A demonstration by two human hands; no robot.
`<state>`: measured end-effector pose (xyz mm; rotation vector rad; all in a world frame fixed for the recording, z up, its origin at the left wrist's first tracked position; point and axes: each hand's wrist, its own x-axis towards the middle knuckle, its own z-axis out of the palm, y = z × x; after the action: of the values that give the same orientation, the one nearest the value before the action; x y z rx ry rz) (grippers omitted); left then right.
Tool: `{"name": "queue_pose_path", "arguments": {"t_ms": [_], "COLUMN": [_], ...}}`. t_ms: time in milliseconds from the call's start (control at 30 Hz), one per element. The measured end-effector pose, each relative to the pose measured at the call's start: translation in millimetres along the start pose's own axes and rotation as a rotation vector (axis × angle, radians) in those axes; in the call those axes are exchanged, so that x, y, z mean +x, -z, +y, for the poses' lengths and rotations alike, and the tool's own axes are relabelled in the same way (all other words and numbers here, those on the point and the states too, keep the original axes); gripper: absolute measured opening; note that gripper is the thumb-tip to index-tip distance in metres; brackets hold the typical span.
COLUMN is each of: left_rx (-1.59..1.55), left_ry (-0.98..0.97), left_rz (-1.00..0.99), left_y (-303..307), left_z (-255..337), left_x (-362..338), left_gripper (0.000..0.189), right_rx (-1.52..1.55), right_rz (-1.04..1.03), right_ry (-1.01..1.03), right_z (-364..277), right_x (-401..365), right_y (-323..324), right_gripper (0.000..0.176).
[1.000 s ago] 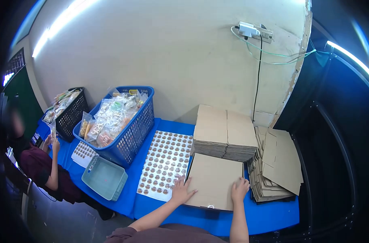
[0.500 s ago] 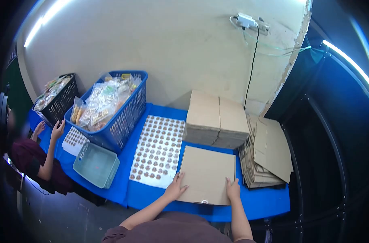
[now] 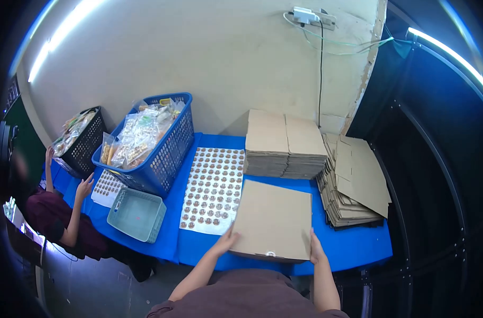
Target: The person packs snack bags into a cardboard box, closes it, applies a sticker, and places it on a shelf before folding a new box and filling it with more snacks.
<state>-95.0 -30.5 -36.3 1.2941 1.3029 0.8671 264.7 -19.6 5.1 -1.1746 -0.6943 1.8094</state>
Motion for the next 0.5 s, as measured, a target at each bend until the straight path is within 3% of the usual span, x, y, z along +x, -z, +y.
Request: {"name": "queue_pose_path", "arguments": {"t_ms": [67, 133, 267, 333, 400, 500], "left_rx": [-0.323, -0.413, -0.427, -0.556, -0.615, -0.665], "left_ry": [0.057, 0.008, 0.039, 0.069, -0.050, -0.021], "left_rz": [0.041, 0.019, 0.023, 0.058, 0.060, 0.071], "left_y": [6, 11, 5, -2, -4, -13], "left_z": [14, 32, 58, 72, 73, 90], "left_x": [-19, -37, -60, -60, -52, -45], "left_gripper": [0.075, 0.076, 0.076, 0.075, 0.072, 0.074], "right_rx": [0.004, 0.003, -0.132, -0.159, -0.099, -0.084], "right_rz": [0.018, 0.041, 0.079, 0.047, 0.048, -0.095], "right_ry": [-0.031, -0.083, -0.090, 0.059, 0.095, 0.002], "right_z": [9, 10, -1, -30, -46, -57], "right_x": [-10, -16, -19, -36, -37, -29], "right_y": [0, 1, 11, 1, 6, 33], "right_gripper": [0.067, 0.066, 0.063, 0.057, 0.056, 0.063]}}
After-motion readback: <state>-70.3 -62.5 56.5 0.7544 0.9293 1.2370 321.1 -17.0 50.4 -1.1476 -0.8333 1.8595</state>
